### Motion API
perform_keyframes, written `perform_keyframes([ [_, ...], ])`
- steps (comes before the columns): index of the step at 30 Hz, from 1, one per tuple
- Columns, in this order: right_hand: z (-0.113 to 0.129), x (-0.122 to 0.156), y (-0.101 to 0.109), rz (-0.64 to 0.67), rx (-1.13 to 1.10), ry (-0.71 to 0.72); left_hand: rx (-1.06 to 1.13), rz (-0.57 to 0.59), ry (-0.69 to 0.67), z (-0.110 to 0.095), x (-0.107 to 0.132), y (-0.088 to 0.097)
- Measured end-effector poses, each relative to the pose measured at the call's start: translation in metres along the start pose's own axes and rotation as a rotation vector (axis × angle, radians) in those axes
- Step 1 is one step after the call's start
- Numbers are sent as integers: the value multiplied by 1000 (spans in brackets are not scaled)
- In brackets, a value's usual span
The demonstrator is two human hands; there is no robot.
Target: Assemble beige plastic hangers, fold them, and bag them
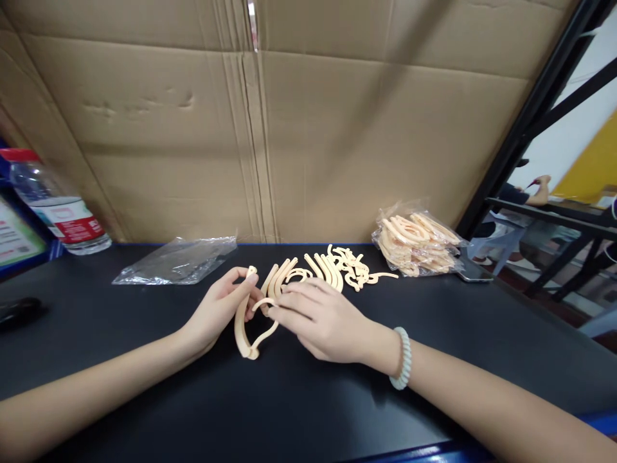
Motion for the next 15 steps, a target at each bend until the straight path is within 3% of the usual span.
perform_keyframes([
  [2, 3, 0, -4, 97, 31, 42, 54, 10, -12, -1, 0, 0],
  [6, 1, -1, -8, 186, 49, -17, 141, 62, -29, 0, 0, 1],
  [15, -2, 0, -11, 31, 222, 12, 217, 148, -44, -2, 3, -1],
])
Point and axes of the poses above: each hand's wrist, its own x-axis away from the middle knuckle, its own y-axis out of the back of the hand, z = x × y, the point moved 2 cm from there along -x, towards the middle knuckle, and after that the axes turned 14 degrees about -x, right-handed, at the moved point
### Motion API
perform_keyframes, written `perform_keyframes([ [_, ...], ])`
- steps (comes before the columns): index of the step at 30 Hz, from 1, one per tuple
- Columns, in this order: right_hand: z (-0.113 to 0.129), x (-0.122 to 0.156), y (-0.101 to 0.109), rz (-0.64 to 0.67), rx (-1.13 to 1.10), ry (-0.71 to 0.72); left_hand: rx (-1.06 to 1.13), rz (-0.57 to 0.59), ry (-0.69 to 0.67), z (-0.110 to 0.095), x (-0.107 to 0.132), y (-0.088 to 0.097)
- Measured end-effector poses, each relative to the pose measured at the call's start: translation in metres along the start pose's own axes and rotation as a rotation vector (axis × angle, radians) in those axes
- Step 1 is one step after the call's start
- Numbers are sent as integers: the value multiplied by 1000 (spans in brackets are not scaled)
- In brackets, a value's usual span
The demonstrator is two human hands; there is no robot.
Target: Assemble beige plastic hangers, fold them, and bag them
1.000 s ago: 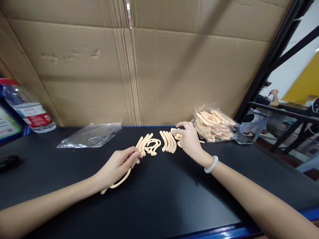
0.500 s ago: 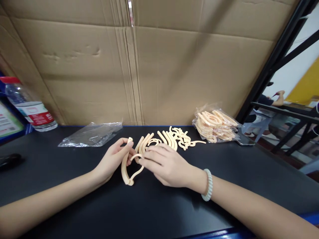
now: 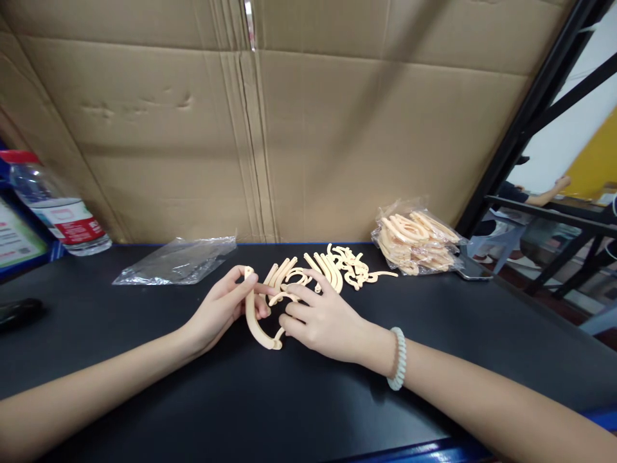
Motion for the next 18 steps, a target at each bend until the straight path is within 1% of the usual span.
perform_keyframes([
  [3, 1, 1, 1, -6, 0, 11, -11, -8, -7, 0, 0, -1],
  [5, 2, 0, 3, -24, 4, 43, -53, -21, -27, 0, 0, -2],
  [9, 4, -1, 5, -57, -6, 80, -258, -44, -143, 0, 4, -4],
  [12, 2, -1, 6, -100, -26, 41, -474, -143, -312, -2, 12, -5],
  [14, 0, 1, 6, -130, -31, -7, -640, -172, -453, -3, 18, -7],
  [18, -3, 4, 5, -159, -27, -78, -954, -102, -753, -5, 27, -13],
])
Point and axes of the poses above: each hand's wrist, its own x-axis away from the middle knuckle, its own y-axis out of the back of the hand, z = x × y, the point moved 2 cm from there along -x, towards the middle knuckle, and after that the axes turned 14 degrees about -x, right-handed, at the moved point
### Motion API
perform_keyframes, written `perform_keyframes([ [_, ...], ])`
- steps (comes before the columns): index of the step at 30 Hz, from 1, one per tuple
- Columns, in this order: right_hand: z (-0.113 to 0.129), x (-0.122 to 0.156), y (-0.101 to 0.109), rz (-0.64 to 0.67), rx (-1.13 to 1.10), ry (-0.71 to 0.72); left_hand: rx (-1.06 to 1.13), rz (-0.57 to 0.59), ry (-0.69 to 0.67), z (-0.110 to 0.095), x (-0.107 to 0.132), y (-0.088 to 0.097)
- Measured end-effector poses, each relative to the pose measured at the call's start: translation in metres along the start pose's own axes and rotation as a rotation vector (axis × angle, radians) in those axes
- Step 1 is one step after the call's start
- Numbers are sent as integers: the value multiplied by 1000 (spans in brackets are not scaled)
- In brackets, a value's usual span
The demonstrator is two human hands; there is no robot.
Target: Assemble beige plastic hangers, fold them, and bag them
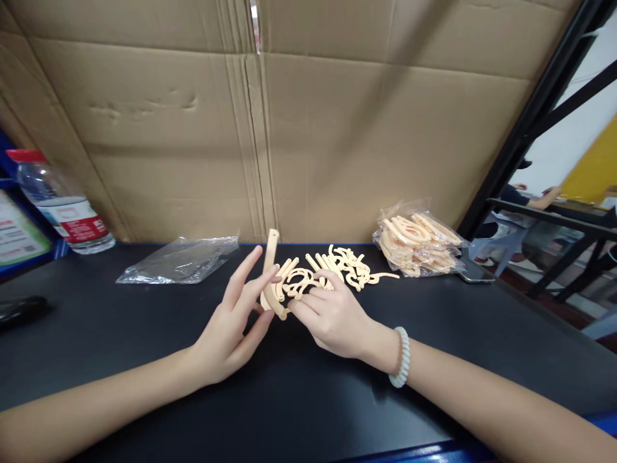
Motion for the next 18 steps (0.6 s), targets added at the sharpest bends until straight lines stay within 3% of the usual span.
perform_keyframes([
  [4, 0, 0, 0, 17, 17, -1, -162, 36, -176, -3, 1, 0],
  [13, -2, -2, 5, 16, -4, -127, -323, 138, -13, 3, -4, -6],
  [18, 0, -3, 3, 81, -9, -120, -347, 142, -8, 6, -2, -9],
])
Point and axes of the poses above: each hand's wrist, its own x-axis away from the middle knuckle, its own y-axis out of the back of the hand, z = x × y, the point moved 2 cm from there along -x, towards the middle knuckle, and after that the axes turned 14 degrees about -x, right-handed, at the moved point
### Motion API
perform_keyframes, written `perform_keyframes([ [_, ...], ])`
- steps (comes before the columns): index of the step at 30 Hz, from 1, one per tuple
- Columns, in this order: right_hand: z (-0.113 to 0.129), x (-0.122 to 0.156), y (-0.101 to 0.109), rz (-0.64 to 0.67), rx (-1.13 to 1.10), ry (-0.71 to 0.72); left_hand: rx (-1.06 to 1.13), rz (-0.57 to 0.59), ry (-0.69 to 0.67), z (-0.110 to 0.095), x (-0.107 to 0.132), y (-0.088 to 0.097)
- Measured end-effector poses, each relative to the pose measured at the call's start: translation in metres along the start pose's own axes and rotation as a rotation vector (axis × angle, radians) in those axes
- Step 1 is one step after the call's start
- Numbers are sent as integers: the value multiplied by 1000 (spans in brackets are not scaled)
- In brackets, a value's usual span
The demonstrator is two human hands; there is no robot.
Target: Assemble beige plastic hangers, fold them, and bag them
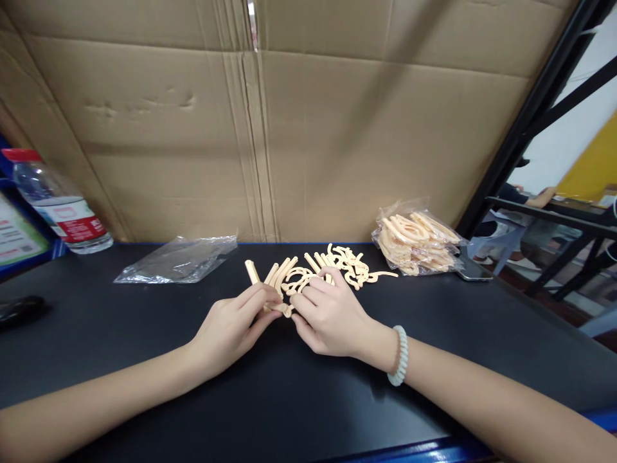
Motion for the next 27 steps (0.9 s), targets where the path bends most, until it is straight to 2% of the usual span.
perform_keyframes([
  [6, 4, 0, 1, 10, 65, 108, -7, 2, -73, -2, 2, 1],
  [12, 10, -1, -1, 24, 90, 175, -176, 71, -158, -8, 2, 4],
  [20, 6, 2, -9, 56, -138, 12, -154, 59, -190, -8, 2, 5],
  [27, 9, 1, -8, 43, -325, -92, -89, 43, -198, -9, 2, 4],
])
Point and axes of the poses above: each hand's wrist, its own x-axis away from the middle knuckle, its own y-axis out of the back of the hand, z = x × y, the point moved 2 cm from there along -x, towards the middle knuckle, and after that the axes turned 14 degrees about -x, right-handed, at the moved point
